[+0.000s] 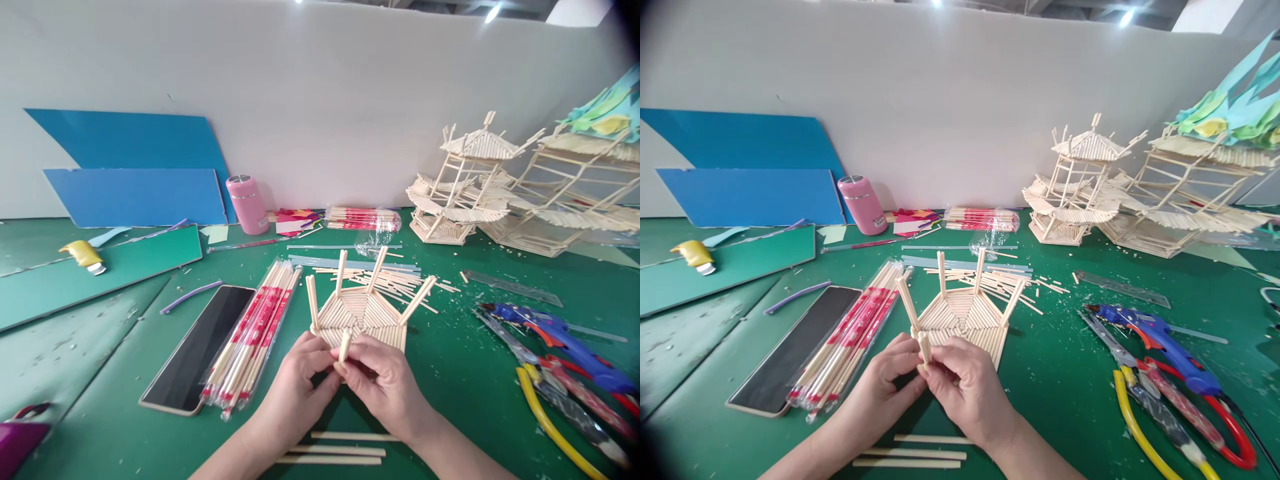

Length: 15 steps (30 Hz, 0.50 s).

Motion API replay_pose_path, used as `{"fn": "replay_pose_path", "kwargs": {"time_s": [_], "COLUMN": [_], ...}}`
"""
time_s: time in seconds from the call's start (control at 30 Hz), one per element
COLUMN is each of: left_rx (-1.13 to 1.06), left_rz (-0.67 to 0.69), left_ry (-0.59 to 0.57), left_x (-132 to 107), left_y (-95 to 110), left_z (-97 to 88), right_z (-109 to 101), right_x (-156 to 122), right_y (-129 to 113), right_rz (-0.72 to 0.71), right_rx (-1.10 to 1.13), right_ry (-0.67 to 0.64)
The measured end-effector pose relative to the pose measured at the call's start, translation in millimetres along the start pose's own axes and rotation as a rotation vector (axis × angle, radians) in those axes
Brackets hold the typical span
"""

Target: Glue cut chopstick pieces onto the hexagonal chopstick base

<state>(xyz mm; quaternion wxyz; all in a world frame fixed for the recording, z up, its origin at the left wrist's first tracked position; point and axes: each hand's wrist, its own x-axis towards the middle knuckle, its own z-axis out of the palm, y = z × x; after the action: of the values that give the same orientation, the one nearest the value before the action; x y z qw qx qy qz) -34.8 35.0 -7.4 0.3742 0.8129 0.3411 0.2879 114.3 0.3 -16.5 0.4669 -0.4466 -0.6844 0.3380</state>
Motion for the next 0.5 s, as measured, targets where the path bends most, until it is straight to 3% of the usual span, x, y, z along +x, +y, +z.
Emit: {"fn": "replay_pose_path", "kwargs": {"time_s": [0.5], "left_rx": [0.020], "left_rz": [0.011], "left_ry": [-0.002], "left_x": [-0.9], "left_y": [-0.1], "left_z": [0.2], "right_z": [0.7], "right_x": [0.6], "right_y": [0.3], "right_rz": [-0.011], "right_rx": [0.011], "right_ry": [0.015]}}
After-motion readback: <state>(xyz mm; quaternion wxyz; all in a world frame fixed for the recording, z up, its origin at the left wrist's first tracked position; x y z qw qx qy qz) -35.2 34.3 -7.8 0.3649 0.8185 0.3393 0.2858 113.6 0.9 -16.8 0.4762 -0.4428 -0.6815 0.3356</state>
